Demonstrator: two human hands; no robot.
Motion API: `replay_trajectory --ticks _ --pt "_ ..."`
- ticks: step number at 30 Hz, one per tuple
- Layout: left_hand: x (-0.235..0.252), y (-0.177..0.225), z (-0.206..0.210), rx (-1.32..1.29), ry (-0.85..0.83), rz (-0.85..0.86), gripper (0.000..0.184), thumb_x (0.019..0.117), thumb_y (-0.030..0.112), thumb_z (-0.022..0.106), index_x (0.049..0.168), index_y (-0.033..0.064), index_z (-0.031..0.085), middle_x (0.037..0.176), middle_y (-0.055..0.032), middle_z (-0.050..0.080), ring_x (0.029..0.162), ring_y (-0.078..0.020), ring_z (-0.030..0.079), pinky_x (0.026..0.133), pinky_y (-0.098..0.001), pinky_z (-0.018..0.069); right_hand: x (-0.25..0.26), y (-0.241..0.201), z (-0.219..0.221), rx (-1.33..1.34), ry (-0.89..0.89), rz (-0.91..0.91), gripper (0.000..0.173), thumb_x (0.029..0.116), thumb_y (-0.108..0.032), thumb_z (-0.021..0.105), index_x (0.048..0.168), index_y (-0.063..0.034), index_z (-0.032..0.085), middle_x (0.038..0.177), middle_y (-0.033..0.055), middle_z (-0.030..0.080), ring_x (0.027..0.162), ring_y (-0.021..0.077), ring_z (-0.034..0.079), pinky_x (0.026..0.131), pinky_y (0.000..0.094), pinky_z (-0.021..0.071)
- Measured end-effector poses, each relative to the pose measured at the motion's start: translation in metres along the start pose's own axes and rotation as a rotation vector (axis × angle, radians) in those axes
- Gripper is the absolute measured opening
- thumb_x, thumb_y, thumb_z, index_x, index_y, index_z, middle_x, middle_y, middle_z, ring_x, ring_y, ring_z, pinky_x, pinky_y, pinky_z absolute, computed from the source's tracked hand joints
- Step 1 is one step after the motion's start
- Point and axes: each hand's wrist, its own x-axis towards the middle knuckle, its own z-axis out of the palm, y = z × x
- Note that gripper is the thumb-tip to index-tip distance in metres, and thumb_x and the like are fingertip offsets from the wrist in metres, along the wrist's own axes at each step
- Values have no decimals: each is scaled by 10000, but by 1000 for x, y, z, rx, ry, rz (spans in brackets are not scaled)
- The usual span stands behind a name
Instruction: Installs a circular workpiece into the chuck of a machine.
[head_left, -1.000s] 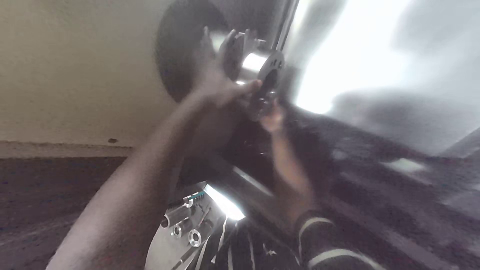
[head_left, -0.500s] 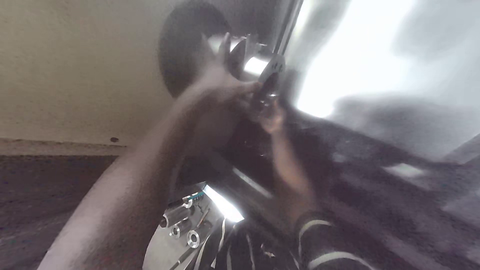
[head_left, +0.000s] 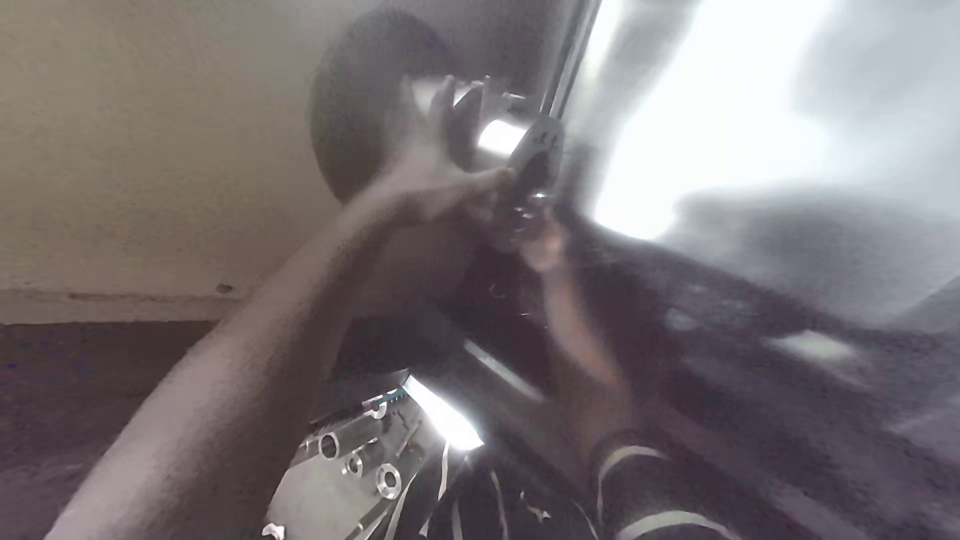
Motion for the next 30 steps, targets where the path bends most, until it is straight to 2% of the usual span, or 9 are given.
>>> replay_trajectory --ticks 4,8,11,15,18,21,23,28,30 --pt "-3 2 0 -6 0 -5 1252 678 834 697 1652 329 93 1698 -214 -89 1549 -466 24 1190 -648 218 0 0 0 -18 68 15 259 1044 -295 453 1245 -165 554 1062 64 679 905 191 676 785 401 594" --pt "-1 -2 1 5 18 1 1265 658 881 657 1653 333 103 1703 -203 -74 1546 -476 33 1183 -664 218 8 7 -10 21 33 2 260 1017 -313 501 1235 -179 548 1049 60 675 931 203 674 805 427 591" --pt "-2 4 -3 1 -21 -41 1250 669 838 698 1650 356 92 1707 -181 -93 1548 -463 43 1168 -667 246 9 8 -13 20 13 -7 310 996 -331 546 1267 -180 543 1085 65 670 973 209 668 841 440 583" --pt "2 11 -13 71 -65 -81 1270 622 831 722 1641 366 124 1704 -196 11 1520 -474 178 1111 -701 322 8 9 -9 -34 59 -22 237 1051 -327 432 1137 -173 589 964 34 697 848 164 684 747 377 600" --pt "7 13 -18 109 -100 -99 1282 626 814 747 1644 358 114 1697 -203 64 1469 -479 297 1059 -696 384 5 9 -9 -29 37 -20 262 1041 -353 468 1174 -163 589 978 46 696 837 168 690 742 374 613" --pt "11 11 -15 104 -90 -84 1291 625 793 761 1646 344 111 1695 -213 52 1488 -473 263 1087 -691 360 5 7 -10 35 7 -19 275 1019 -340 529 1224 -164 577 1046 61 683 914 189 683 822 405 603" --pt "9 12 -15 77 -88 -91 1288 627 780 774 1645 356 109 1701 -204 35 1506 -474 215 1108 -684 333 5 6 -9 27 -18 -20 263 1014 -340 539 1210 -169 581 1044 57 686 913 184 683 818 405 601" --pt "11 7 -12 68 -78 -63 1310 604 825 752 1645 340 120 1695 -219 52 1511 -430 247 1119 -657 349 5 3 -13 -41 -22 6 255 975 -341 577 1176 -186 601 1036 47 705 921 190 693 794 417 608" --pt "11 5 -12 65 -71 -63 1304 601 837 745 1642 358 124 1701 -205 38 1521 -431 220 1126 -666 333 7 3 -12 -50 22 4 237 1003 -316 520 1177 -168 584 1041 56 695 925 197 685 802 425 602"
